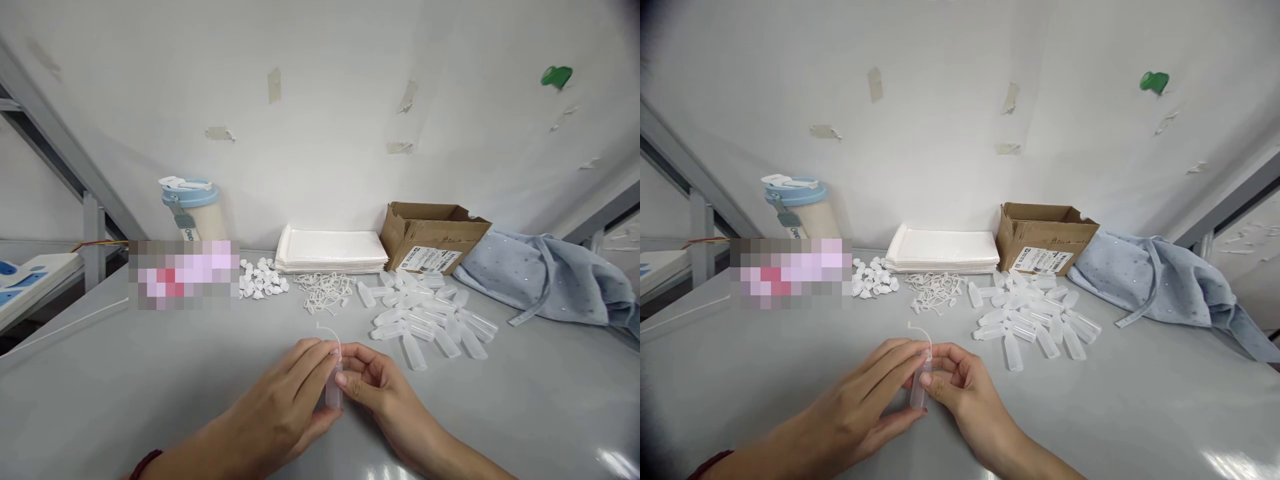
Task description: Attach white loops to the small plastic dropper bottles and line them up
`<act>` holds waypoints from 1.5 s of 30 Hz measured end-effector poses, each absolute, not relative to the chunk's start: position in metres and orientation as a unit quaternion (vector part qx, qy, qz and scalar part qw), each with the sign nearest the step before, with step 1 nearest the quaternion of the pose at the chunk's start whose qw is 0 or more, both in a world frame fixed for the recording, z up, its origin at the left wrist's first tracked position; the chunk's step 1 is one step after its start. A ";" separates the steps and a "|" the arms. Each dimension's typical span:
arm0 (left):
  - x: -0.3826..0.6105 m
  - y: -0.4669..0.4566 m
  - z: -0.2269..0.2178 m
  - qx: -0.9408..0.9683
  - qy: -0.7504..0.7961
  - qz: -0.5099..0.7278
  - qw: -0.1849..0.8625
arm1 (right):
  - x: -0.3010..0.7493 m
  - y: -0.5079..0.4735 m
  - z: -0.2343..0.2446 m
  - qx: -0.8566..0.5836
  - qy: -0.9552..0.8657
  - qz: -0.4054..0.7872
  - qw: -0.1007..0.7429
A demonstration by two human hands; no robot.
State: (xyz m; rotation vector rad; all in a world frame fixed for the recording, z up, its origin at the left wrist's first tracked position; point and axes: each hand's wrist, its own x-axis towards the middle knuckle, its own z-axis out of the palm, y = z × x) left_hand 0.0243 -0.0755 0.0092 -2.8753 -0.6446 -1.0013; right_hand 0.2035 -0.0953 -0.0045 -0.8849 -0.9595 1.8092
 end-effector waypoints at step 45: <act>-0.141 -0.019 0.005 -0.836 -0.468 -0.206 -0.200 | 0.230 -0.070 0.010 -0.535 -0.509 0.551 0.389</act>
